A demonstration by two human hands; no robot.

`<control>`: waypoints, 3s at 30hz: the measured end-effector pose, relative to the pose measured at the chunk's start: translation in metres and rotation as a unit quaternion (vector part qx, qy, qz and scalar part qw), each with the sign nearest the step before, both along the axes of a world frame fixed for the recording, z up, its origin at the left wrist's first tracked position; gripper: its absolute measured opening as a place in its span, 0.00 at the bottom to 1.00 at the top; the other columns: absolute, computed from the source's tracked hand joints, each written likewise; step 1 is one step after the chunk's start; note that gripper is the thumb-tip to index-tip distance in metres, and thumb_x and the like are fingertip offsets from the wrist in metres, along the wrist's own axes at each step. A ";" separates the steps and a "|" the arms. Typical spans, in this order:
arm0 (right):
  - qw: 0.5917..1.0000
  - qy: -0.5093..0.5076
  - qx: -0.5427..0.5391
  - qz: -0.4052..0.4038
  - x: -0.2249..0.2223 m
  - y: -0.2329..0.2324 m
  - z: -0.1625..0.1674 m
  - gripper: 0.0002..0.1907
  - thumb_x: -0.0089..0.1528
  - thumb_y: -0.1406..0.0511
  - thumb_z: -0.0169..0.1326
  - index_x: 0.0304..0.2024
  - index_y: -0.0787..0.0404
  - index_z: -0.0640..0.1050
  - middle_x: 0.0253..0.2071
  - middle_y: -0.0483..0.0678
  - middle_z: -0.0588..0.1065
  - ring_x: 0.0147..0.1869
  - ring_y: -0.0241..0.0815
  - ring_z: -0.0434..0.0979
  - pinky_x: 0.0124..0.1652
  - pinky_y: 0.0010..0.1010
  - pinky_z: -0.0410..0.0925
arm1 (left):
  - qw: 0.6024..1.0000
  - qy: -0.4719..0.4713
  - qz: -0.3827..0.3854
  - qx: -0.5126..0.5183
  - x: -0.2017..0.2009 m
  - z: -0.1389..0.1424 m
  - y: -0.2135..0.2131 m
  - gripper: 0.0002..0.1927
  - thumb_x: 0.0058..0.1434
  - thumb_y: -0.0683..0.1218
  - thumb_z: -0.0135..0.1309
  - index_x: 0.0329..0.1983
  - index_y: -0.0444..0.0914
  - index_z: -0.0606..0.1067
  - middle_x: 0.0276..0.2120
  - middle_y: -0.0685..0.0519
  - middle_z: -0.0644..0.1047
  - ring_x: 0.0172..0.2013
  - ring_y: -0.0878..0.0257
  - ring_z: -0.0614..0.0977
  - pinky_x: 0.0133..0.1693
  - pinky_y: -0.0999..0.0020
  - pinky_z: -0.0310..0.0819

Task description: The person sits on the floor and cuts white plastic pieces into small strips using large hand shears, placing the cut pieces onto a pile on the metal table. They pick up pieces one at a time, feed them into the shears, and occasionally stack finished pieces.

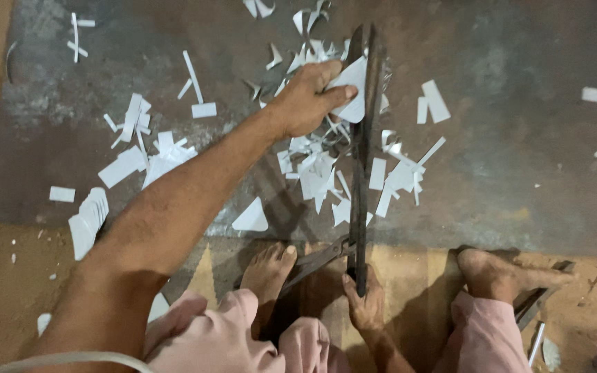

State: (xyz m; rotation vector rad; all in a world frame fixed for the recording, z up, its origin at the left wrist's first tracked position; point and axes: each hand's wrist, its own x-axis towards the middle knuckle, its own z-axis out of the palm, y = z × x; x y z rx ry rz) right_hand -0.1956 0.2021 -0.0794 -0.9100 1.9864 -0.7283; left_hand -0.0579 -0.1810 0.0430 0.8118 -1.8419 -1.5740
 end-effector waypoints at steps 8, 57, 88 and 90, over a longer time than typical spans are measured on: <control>0.994 -0.025 0.080 -0.070 0.012 0.046 0.045 0.18 0.61 0.55 0.56 0.30 0.65 0.80 0.18 0.47 0.67 0.24 0.38 0.64 0.26 0.37 0.60 | 0.996 -0.036 -0.027 0.073 0.001 -0.021 0.037 0.11 0.68 0.47 0.54 0.42 0.33 0.76 0.27 0.57 0.79 0.24 0.69 0.79 0.27 0.71 0.74; 0.997 -0.022 0.011 -0.073 0.018 0.024 -0.029 0.23 0.67 0.56 0.56 0.26 0.69 0.75 0.19 0.44 0.65 0.26 0.33 0.61 0.25 0.37 0.58 | 0.920 -0.333 0.185 0.087 0.244 -0.141 0.124 0.20 0.59 0.52 0.63 0.46 0.34 0.77 0.30 0.44 0.80 0.30 0.58 0.78 0.34 0.59 0.74; 0.993 -0.078 0.047 -0.075 0.021 0.026 -0.016 0.23 0.69 0.55 0.56 0.28 0.67 0.76 0.20 0.47 0.70 0.24 0.36 0.67 0.24 0.32 0.60 | 0.742 -0.615 0.267 0.012 0.282 -0.123 0.136 0.52 0.40 0.53 0.77 0.65 0.33 0.63 0.61 0.38 0.66 0.63 0.40 0.64 0.60 0.46 0.66; 0.994 -0.052 0.068 -0.072 0.020 0.025 -0.019 0.23 0.68 0.54 0.57 0.29 0.68 0.76 0.20 0.48 0.71 0.24 0.37 0.69 0.25 0.31 0.63 | 0.741 -0.614 0.271 0.000 0.283 -0.123 0.134 0.52 0.39 0.53 0.77 0.63 0.33 0.62 0.59 0.37 0.67 0.62 0.39 0.64 0.60 0.46 0.65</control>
